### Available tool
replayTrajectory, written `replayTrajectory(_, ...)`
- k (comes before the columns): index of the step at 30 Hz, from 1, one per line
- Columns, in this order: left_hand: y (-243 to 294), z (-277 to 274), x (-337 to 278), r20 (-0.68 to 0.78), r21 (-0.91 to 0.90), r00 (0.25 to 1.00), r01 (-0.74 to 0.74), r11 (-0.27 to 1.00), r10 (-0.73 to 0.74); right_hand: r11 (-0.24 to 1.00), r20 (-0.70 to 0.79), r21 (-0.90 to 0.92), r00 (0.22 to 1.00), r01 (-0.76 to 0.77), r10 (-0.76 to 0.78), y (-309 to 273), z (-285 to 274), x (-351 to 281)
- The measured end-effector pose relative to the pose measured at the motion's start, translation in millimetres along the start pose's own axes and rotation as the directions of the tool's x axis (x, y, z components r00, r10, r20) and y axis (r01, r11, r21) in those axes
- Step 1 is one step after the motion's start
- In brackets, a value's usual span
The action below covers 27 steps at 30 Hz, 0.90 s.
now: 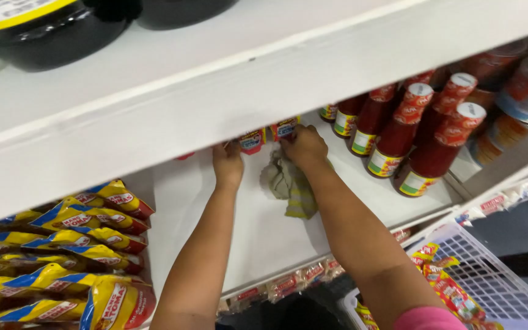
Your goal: The recorder is wiping individual ketchup pouches with a cloth and organizing them on the grocery store shelf.
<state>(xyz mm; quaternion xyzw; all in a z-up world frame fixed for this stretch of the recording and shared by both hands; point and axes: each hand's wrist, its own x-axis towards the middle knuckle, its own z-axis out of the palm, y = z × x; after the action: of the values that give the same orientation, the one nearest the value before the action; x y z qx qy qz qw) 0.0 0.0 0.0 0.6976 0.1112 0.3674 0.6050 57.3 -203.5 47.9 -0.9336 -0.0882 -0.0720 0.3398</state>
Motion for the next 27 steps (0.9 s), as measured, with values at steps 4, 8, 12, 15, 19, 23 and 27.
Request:
replayTrajectory(4,98,-14,-80,0.036,0.156,0.999,-0.006,0.988,0.001,0.985,0.072,0.155,0.994,0.073,-0.085,5,-14,-22)
replayTrajectory(8,155,-39,-170,0.335,0.124,0.923,-0.245,0.962,0.192,0.57,-0.021,0.799,0.955,0.193,-0.295,-5,-61,-104)
replayTrajectory(12,156,-61,-263,0.49,0.011,0.732,-0.548,0.837,0.473,-0.011,0.048,0.999,0.964,-0.053,-0.262,23,-102,-268)
replayTrajectory(15,149,-71,-312,0.706,-0.072,0.522,-0.62,0.781,0.479,-0.202,0.032,0.977,0.988,-0.062,-0.148,104,-75,-344)
replayTrajectory(19,114,-71,-349,0.862,-0.179,0.352,-0.464,0.868,0.366,-0.261,0.454,0.888,0.818,-0.38,0.353,326,-52,-414)
replayTrajectory(23,71,-65,-364,0.915,-0.086,0.328,-0.412,0.907,0.236,-0.246,0.288,0.957,0.549,-0.15,0.784,425,-74,-475)
replayTrajectory(27,34,-43,-370,0.912,-0.104,0.319,-0.427,0.898,0.258,0.232,-0.112,0.959,0.535,-0.164,0.837,438,-65,-458)
